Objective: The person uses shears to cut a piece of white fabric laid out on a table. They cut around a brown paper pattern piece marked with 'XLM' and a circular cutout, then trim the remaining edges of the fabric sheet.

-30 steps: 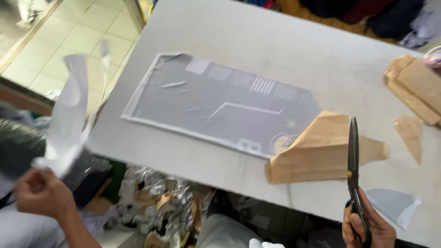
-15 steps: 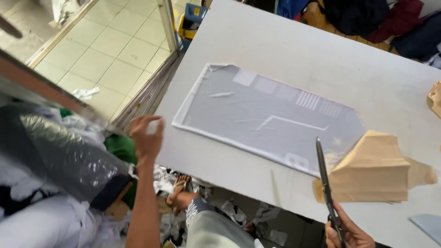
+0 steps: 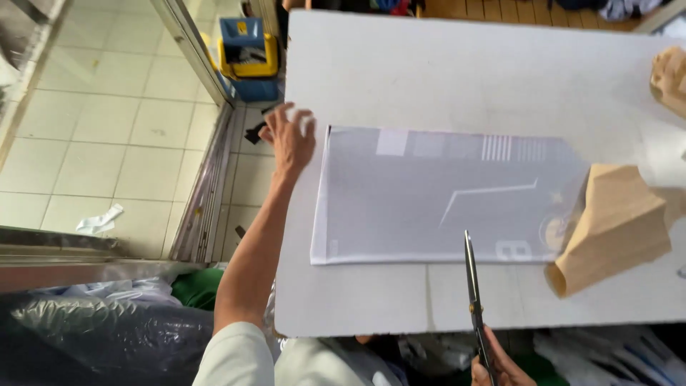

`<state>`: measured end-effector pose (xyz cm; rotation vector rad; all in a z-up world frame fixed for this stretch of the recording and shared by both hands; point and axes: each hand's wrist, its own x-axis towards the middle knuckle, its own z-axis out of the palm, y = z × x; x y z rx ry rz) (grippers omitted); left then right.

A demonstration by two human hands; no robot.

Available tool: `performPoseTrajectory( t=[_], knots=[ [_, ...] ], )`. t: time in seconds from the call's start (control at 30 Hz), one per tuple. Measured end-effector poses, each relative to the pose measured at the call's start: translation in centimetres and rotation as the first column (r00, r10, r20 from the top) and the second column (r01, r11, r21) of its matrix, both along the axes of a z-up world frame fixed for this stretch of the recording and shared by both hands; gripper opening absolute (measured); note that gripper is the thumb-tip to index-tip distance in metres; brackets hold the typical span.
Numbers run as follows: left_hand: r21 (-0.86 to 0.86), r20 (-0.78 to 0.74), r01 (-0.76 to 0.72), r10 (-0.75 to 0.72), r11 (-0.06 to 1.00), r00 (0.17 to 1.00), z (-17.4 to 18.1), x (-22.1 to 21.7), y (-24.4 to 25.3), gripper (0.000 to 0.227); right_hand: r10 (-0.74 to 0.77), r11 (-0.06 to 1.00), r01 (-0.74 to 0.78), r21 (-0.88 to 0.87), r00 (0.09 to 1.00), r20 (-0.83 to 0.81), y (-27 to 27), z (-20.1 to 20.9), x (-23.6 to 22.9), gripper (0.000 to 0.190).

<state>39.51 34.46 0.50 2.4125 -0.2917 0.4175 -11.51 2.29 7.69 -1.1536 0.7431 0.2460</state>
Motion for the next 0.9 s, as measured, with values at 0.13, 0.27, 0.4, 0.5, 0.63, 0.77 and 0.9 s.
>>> performPoseTrajectory(
  t=[0.13,0.27,0.4,0.5,0.63,0.77,0.9],
  knots=[
    [0.027,0.075,0.244,-0.246,0.969,0.966,0.2,-0.5,0.4,0.026,-0.202,0.969,0.198,-0.145,0.979,-0.015,2.8,0.1,-1.5,0.084],
    [0.19,0.067,0.261,-0.278,0.946,0.958,0.0,-2.2,1.0,0.018,-0.247,0.969,0.238,0.073,0.949,0.197,3.1,-2.4,-3.6,0.079],
    [-0.074,0.173,0.13,-0.116,0.989,0.978,1.7,-6.5,2.9,0.012,-0.171,0.985,0.173,-0.01,0.981,0.086,8.3,1.9,0.1,0.073],
    [-0.037,0.014,0.277,-0.277,0.96,0.961,2.1,-12.4,5.4,0.024,-0.137,0.978,0.127,-0.165,0.989,-0.051,11.4,2.8,0.5,0.077],
    [0.022,-0.103,0.466,-0.461,0.885,0.881,3.4,-17.5,8.0,0.058,0.023,0.999,-0.025,0.042,0.999,0.028,13.7,1.0,0.8,0.074],
    [0.041,-0.219,0.534,-0.514,0.845,0.83,2.8,-19.0,8.7,0.09,0.105,0.994,-0.108,0.011,0.983,0.153,16.2,-0.4,0.3,0.072],
    [-0.015,-0.179,0.579,-0.572,0.815,0.8,3.3,-18.9,9.5,0.088,0.052,0.999,-0.053,0.011,0.997,0.064,19.8,-0.9,1.0,0.065]
  ],
)
